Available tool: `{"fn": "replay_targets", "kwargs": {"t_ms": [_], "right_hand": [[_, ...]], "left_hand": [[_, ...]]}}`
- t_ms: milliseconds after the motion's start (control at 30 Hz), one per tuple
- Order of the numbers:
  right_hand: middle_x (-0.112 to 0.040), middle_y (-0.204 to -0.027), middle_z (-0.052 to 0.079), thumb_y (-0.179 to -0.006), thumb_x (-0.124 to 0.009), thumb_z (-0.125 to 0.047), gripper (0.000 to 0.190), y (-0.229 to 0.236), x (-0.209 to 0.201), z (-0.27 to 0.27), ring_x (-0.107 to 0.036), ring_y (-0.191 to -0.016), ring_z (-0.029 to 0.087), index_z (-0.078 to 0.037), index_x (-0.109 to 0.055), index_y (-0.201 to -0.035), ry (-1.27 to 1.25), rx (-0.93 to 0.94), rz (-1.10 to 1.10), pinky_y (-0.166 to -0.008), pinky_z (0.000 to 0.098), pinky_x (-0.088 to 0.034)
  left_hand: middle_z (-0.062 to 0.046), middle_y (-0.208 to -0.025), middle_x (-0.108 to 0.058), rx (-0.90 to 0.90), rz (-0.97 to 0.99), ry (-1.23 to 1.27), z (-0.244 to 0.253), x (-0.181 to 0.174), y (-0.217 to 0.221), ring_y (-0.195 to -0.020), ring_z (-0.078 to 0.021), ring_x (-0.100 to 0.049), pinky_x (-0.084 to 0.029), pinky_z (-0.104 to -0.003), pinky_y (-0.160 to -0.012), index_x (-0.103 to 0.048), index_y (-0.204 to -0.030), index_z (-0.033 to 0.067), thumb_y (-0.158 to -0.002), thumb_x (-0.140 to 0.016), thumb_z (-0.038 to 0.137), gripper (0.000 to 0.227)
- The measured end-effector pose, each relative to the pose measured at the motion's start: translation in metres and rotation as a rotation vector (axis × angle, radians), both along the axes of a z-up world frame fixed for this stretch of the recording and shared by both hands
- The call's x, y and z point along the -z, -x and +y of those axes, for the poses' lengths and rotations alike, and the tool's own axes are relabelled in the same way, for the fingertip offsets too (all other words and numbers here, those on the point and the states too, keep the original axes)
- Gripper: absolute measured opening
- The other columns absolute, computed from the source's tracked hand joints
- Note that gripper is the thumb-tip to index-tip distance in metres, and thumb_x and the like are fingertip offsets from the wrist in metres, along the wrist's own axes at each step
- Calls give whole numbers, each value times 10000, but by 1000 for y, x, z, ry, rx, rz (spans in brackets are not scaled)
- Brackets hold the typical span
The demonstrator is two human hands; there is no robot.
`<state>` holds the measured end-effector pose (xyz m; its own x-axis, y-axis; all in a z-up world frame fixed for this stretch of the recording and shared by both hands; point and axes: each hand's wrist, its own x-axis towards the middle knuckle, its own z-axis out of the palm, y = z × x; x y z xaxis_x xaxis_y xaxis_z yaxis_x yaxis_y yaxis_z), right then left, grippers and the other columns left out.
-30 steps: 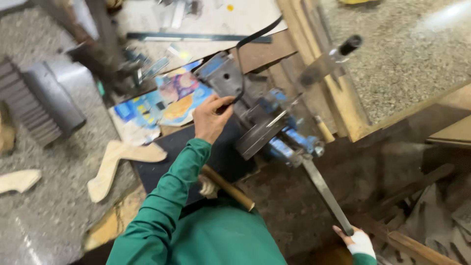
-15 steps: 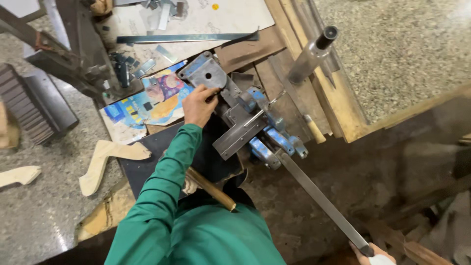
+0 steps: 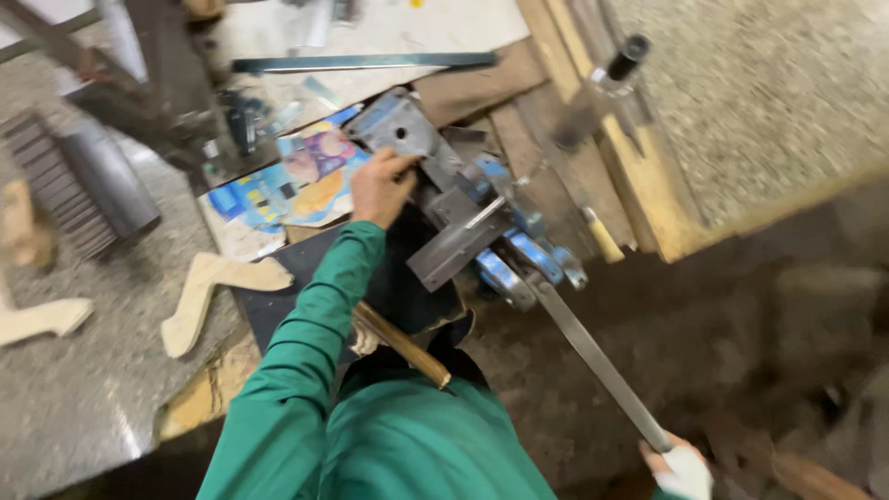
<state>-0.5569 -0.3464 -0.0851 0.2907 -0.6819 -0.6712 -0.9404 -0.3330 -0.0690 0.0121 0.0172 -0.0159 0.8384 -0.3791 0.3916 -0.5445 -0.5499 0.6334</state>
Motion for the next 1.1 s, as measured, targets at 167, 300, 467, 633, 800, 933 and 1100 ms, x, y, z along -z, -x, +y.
{"fn": "replay_targets", "kwargs": {"t_ms": [167,300,467,633,800,933,1100], "right_hand": [[-723,-1152,122,-829,-822,-430,596,-4,-13,-22,-699,-1054,260,-129,-716,-1332,38,-8,-16,-983,389,-540],[-720,-1174,111,-829,-829,-410,594,-12,-19,-11,-695,-1074,250,-133,-708,-1340,18,-81,18,-999,382,-536],[-709,-1233,172,-849,-794,-399,521,-101,-63,33,-655,-1128,343,-87,-714,-1258,253,-511,-471,-934,451,-512],[-735,-1103,114,-889,-775,-137,237,-227,-172,135,-697,-1044,321,-65,-734,-1111,511,-810,-1050,-957,400,-536],[-731,-1069,117,-871,-799,-25,222,-331,-237,271,-689,-1011,323,-43,-727,-1080,369,-1093,-1283,-953,398,-533],[-726,-1096,111,-855,-814,-62,259,-383,-228,383,-691,-1022,325,-45,-726,-1098,163,-1272,-1253,-932,399,-538],[-658,-1243,143,-838,-837,-223,456,-432,-160,485,-629,-1123,362,-72,-679,-1238,34,-1500,-1067,-965,442,-504]], "left_hand": [[-75,-849,-664,38,26,24,7,-28,8,-711,-254,-677,-522,-387,-638,-805,-1054,153,-840,-770,110,221],[-69,-863,-654,108,39,188,18,-63,20,-748,-227,-697,-540,-360,-662,-784,-1063,119,-891,-761,74,179],[-68,-837,-646,79,-33,163,80,-116,55,-719,-260,-645,-492,-388,-643,-785,-994,97,-848,-794,30,161],[-62,-849,-639,3,-35,100,174,-145,96,-752,-266,-654,-502,-386,-665,-791,-927,132,-793,-720,-64,247],[-33,-885,-663,5,56,73,295,-137,129,-817,-246,-679,-537,-365,-699,-756,-904,129,-698,-661,-96,319],[-40,-891,-665,-80,161,-23,397,-106,158,-871,-261,-682,-543,-386,-732,-759,-895,129,-650,-625,-108,366],[-15,-917,-698,-210,286,14,476,-36,185,-884,-246,-691,-558,-369,-748,-766,-902,146,-684,-638,-91,346]]}}
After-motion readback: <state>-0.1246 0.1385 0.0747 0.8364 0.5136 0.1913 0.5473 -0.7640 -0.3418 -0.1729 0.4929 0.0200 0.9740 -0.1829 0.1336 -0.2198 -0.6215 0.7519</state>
